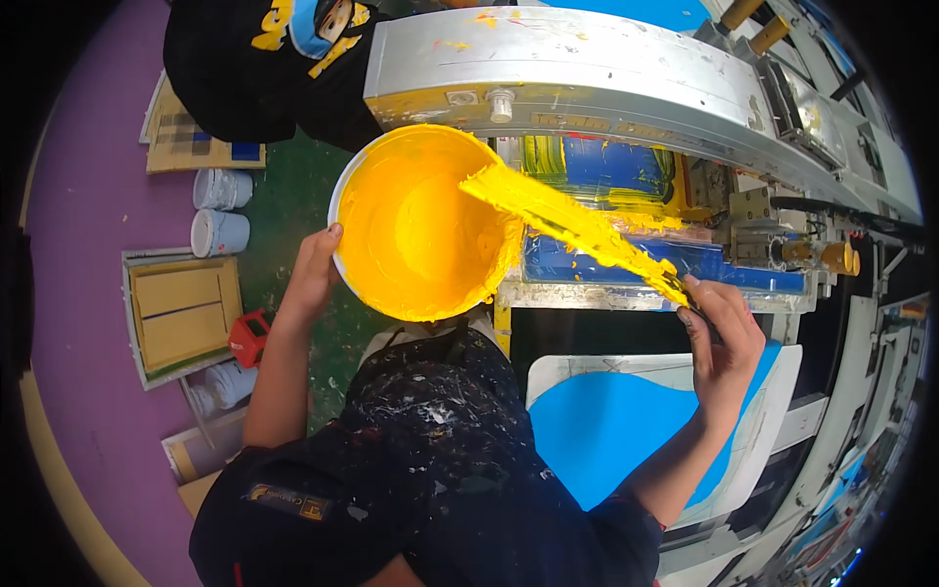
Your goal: Applying yellow ink to a screen printing machine's ink tray using a spatula.
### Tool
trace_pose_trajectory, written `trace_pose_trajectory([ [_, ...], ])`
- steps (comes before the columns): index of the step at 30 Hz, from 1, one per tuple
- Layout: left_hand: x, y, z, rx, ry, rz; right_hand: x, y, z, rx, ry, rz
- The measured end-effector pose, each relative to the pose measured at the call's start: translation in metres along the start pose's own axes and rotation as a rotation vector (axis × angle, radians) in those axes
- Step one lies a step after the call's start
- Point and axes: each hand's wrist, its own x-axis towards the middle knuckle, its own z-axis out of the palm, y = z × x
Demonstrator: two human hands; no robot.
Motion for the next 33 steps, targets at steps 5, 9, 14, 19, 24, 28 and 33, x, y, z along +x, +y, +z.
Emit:
trace_pose_trajectory([
  [5, -0.013, -0.003, 0.005, -0.114, 0.021, -0.076, -0.023, -0.026, -0.015, -0.017, -0.102, 0.053],
  [9, -0.022, -0.005, 0.01, -0.294, -0.007, -0.102, -0.055, -0.062, -0.026, -0.191, -0.103, 0.12],
  [14, -0.029, -0.012, -0.001, -0.343, -0.114, 0.051, -0.076, -0.122, -0.053, -0.475, 0.039, 0.163],
  [19, -0.031, -0.038, -0.024, -0.424, -0.07, 0.235, -0.045, -0.213, -0.033, -0.464, 0.012, 0.016],
  [24, -0.056, -0.034, -0.093, -0.373, -0.018, 0.419, -0.004, -0.285, 0.035, -0.569, -0.14, -0.269],
  [28, -0.087, -0.033, -0.165, 0.018, 0.184, 0.588, -0.007, -0.314, 0.103, -0.543, -0.217, -0.37],
  [33, -0.103, -0.083, -0.254, 0.134, 0.344, 0.439, -0.02, -0.36, 0.192, -0.39, -0.287, -0.509],
])
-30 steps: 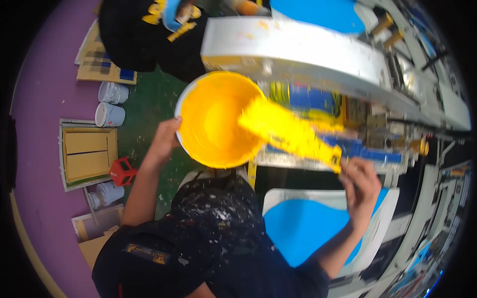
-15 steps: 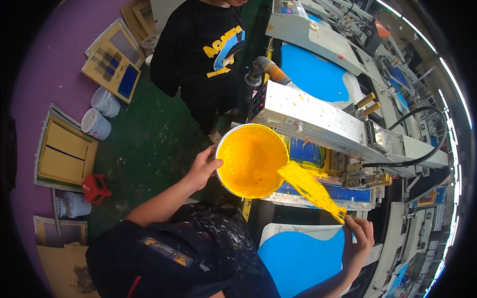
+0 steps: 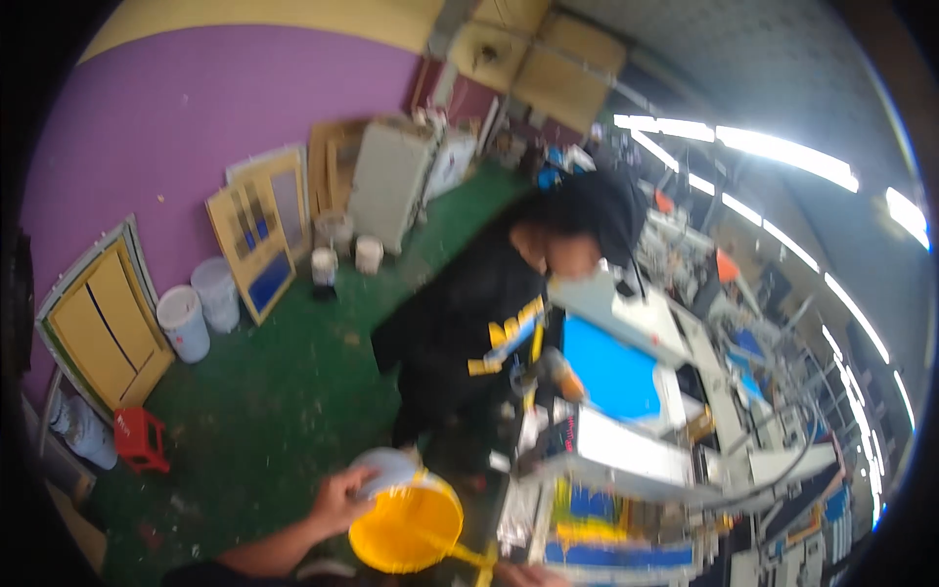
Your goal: Applying yellow ink to a screen printing machine's ink tray using a spatula.
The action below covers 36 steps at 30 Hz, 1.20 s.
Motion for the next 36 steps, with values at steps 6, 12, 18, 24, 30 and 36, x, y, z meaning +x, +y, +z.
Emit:
trace_pose_trajectory([
  [6, -0.021, -0.042, -0.11, -0.045, 0.096, -0.056, 0.096, -0.079, 0.051, -0.028, -0.299, -0.105],
  [12, -0.03, -0.027, -0.179, -0.037, 0.221, -0.035, 0.135, -0.123, 0.07, -0.395, -0.157, -0.412],
  [18, -0.017, 0.001, -0.213, 0.017, 0.283, 0.086, 0.159, -0.145, 0.084, -0.477, -0.085, -0.258],
  [24, 0.002, 0.006, -0.209, 0.033, 0.399, 0.289, 0.126, -0.201, 0.118, 0.037, -0.254, 0.354],
  [30, 0.001, -0.022, -0.168, 0.039, 0.382, 0.348, 0.088, -0.233, 0.168, 1.137, -0.382, 0.94],
  [36, -0.027, -0.032, -0.153, -0.041, 0.316, 0.314, 0.094, -0.217, 0.144, 1.324, -0.244, 0.962],
])
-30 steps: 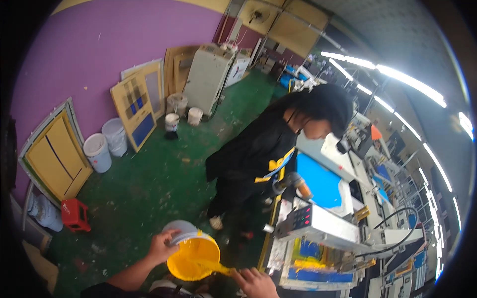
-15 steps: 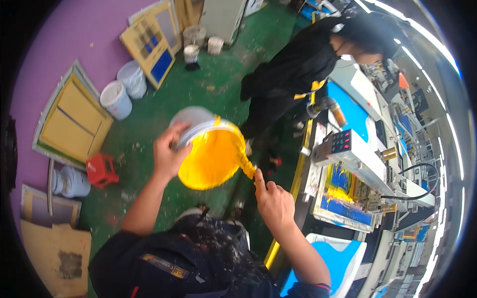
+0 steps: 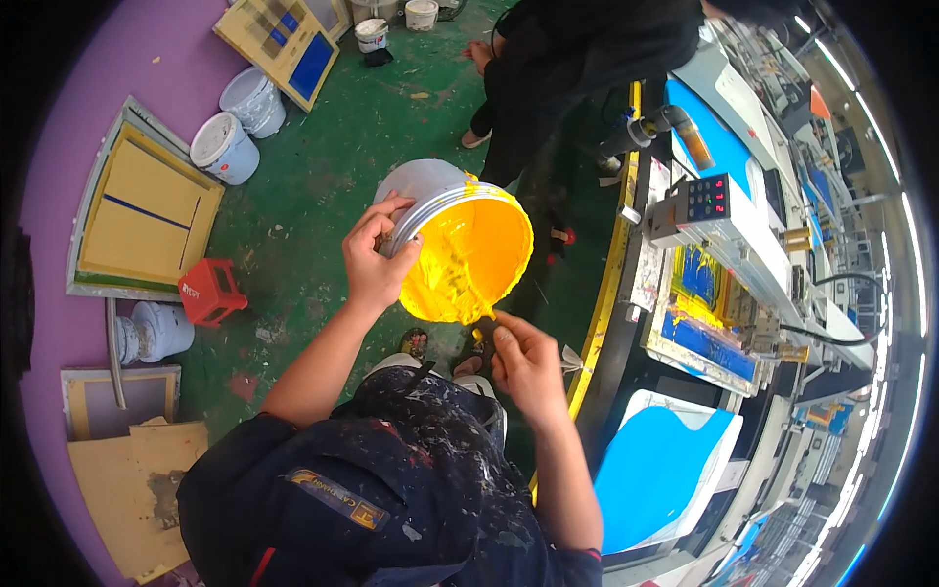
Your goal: Applying yellow ink to a screen printing machine's ink tray using a spatula.
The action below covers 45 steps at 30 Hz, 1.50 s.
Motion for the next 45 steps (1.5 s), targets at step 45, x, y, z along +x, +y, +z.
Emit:
trace_pose_trajectory([
  [45, -0.041, 0.146, 0.18, 0.186, 0.218, 0.131, 0.05, -0.083, -0.273, -1.18, -0.037, -1.27],
])
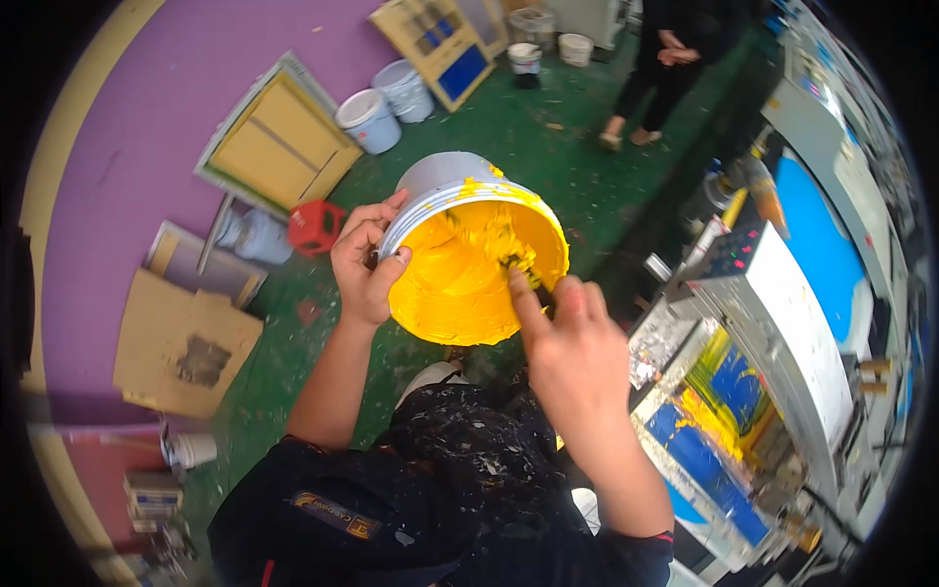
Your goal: Applying yellow ink to a screen printing machine's ink tray using a spatula.
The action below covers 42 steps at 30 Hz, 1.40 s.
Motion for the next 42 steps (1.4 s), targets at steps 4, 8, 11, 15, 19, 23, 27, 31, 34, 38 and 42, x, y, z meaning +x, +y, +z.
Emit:
trace_pose_trajectory([
  [4, -0.02, 0.022, -0.01, 0.118, 0.093, -0.053, -0.029, -0.011, 0.031, 0.182, -0.151, -0.199],
  [8, -0.052, 0.021, -0.027, 0.176, 0.175, -0.167, -0.016, 0.008, -0.006, 0.265, -0.201, -0.151],
  [11, -0.06, 0.02, -0.031, 0.213, 0.207, -0.161, -0.011, 0.005, -0.022, 0.223, -0.191, -0.205],
  [15, -0.057, 0.002, -0.031, 0.197, 0.175, -0.145, -0.006, -0.002, -0.024, 0.181, -0.188, -0.193],
  [19, -0.038, -0.019, -0.04, 0.121, 0.066, -0.162, -0.003, -0.017, -0.033, 0.145, -0.189, -0.077],
  [23, -0.032, -0.049, -0.065, 0.08, 0.032, -0.214, 0.011, -0.049, -0.032, 0.092, -0.267, -0.063],
  [27, -0.004, -0.067, -0.059, -0.03, -0.072, -0.25, 0.03, -0.101, 0.077, -0.068, -0.267, 0.047],
  [31, 0.009, -0.108, -0.098, -0.032, -0.165, -0.192, 0.054, -0.135, 0.127, -0.055, -0.299, 0.191],
  [34, 0.018, -0.141, -0.141, -0.139, -0.083, -0.325, 0.086, -0.152, 0.117, -0.041, -0.348, 0.288],
  [38, 0.02, -0.172, -0.191, -0.133, -0.09, -0.406, 0.133, -0.199, 0.07, 0.044, -0.372, 0.295],
  [42, 0.02, -0.183, -0.221, -0.151, -0.132, -0.356, 0.146, -0.233, 0.114, -0.045, -0.433, 0.158],
])
